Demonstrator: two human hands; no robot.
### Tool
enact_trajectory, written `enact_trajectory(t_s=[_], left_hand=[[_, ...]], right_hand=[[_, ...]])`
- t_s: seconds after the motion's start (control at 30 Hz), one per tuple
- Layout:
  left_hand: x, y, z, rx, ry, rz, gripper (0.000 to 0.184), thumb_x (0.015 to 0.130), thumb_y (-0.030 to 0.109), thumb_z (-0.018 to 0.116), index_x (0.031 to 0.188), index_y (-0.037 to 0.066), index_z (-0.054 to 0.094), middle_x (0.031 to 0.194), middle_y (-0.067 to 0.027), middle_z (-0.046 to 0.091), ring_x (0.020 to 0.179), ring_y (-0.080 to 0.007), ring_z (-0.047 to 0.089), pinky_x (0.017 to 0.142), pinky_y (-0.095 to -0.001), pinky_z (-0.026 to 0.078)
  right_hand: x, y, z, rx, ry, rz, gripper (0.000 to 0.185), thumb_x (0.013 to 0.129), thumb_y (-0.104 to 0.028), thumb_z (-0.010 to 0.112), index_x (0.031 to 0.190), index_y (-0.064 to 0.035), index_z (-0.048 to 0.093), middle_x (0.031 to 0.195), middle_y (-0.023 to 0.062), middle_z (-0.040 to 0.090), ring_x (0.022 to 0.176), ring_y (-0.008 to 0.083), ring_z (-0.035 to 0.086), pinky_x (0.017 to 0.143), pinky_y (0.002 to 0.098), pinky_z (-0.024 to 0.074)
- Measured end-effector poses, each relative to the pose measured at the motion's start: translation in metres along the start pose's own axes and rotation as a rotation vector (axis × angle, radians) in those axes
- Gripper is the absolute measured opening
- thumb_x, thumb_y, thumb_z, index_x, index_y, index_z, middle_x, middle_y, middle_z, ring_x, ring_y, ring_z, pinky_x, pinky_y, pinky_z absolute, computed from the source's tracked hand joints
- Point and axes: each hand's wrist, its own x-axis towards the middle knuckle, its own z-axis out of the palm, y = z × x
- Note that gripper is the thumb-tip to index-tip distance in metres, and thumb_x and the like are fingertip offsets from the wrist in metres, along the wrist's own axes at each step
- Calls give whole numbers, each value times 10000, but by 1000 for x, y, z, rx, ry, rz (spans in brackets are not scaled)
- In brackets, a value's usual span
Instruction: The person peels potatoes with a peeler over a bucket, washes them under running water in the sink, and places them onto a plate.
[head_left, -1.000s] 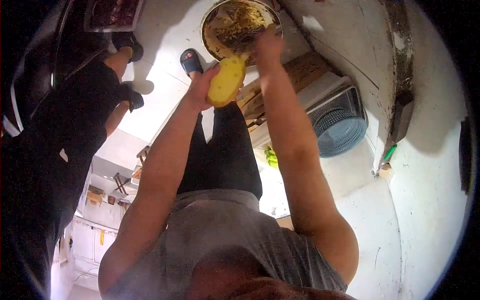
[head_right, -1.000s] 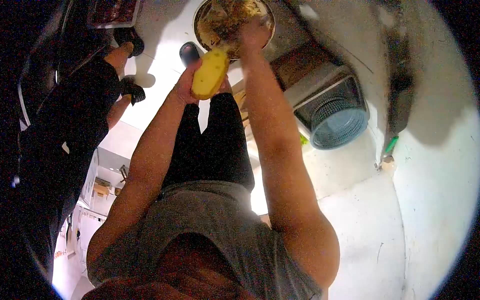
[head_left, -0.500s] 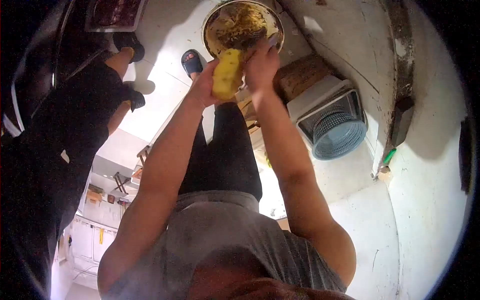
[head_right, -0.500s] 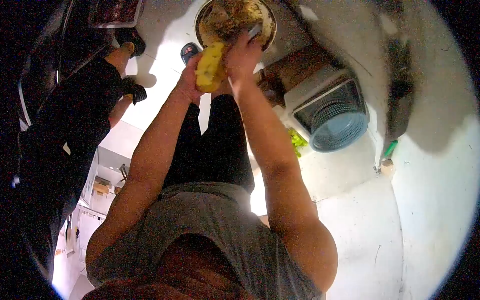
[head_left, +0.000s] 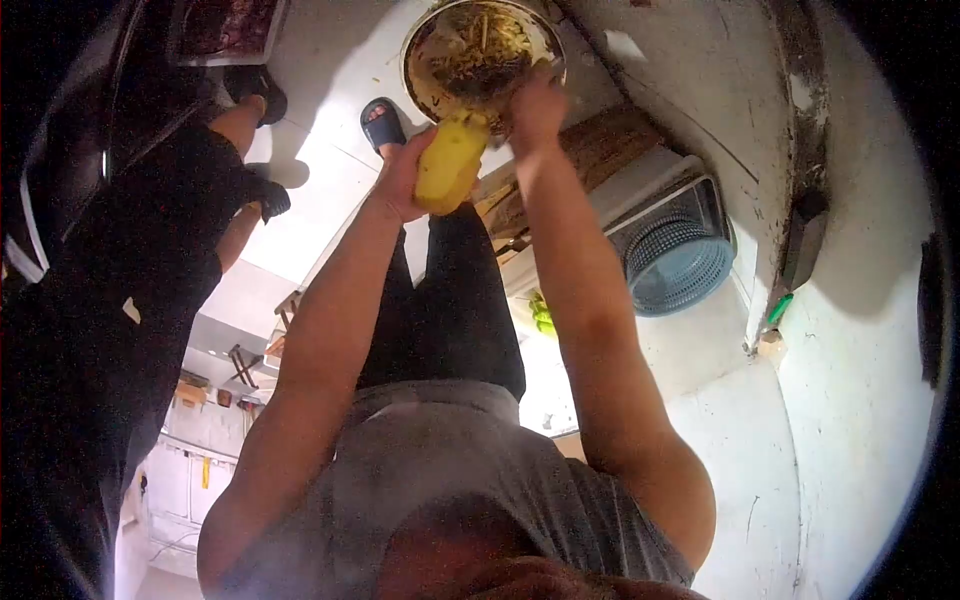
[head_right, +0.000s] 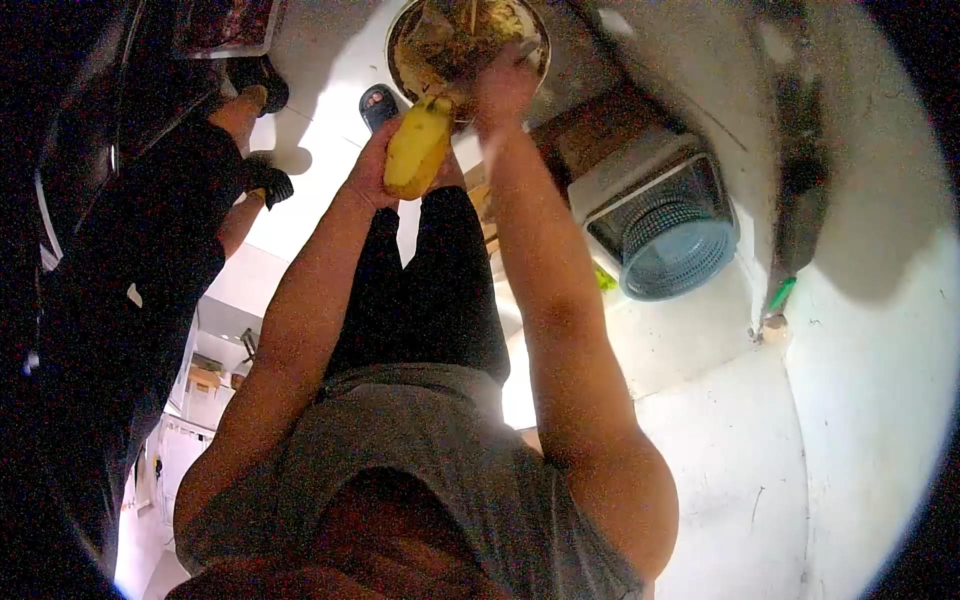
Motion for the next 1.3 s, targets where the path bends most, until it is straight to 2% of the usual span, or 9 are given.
enact_trajectory(t_s=[0.2,0.37,0.47,0.57,0.67,0.8,0.87,1.0,1.3], left_hand=[[-5,9,9,36,45,94,495,953,403,367,1260,36,494,1112,-150,616,951,-305,631,851,-412,519],[13,8,10,-91,143,62,495,951,430,400,1237,46,524,1074,-143,632,893,-280,642,778,-402,540],[12,1,10,0,72,117,503,948,435,435,1257,45,512,1097,-158,620,926,-275,635,801,-396,531],[10,1,1,-44,43,75,507,952,434,424,1266,43,499,1116,-172,609,946,-290,629,817,-397,527],[5,3,-17,-55,-108,45,511,950,442,418,1269,49,491,1101,-168,612,947,-306,630,818,-419,527],[5,3,-5,-37,8,144,485,953,428,405,1254,61,503,1088,-149,615,941,-299,626,823,-431,525],[12,0,1,-91,50,84,464,958,410,396,1241,60,511,1093,-141,613,926,-295,623,813,-428,527],[7,-1,9,-144,14,92,442,955,390,389,1213,58,526,1053,-167,613,885,-296,615,776,-424,528],[8,-3,-11,-114,-80,56,463,951,393,378,1200,32,527,987,-204,624,836,-317,631,745,-400,539]], right_hand=[[40,18,-9,-196,-62,10,479,953,-327,503,1298,-3,428,987,216,623,753,257,634,581,349,516],[-96,-21,-9,144,36,-337,323,968,-314,429,951,-19,557,625,44,516,493,192,478,442,373,384],[-92,-22,-10,188,-135,-299,277,952,-257,430,1011,-25,568,650,115,561,519,249,536,461,357,433],[-11,-19,-3,-258,58,-433,286,942,-282,445,970,-27,573,670,107,567,552,225,569,458,351,429],[78,44,5,-156,64,-400,327,935,-310,458,949,-10,588,760,151,596,607,271,593,523,387,447],[-31,-13,-11,176,-26,120,593,908,-417,542,1190,102,493,1002,262,600,867,318,622,692,463,497],[-30,66,10,-392,122,-664,444,932,-356,492,1075,63,532,872,175,588,743,250,557,626,403,452],[-71,-44,-7,349,-133,-145,271,919,-246,514,919,16,582,701,79,558,545,202,514,507,340,416],[-36,-9,-11,137,-92,-61,417,954,-355,459,1094,36,498,936,158,563,785,261,549,673,392,450]])
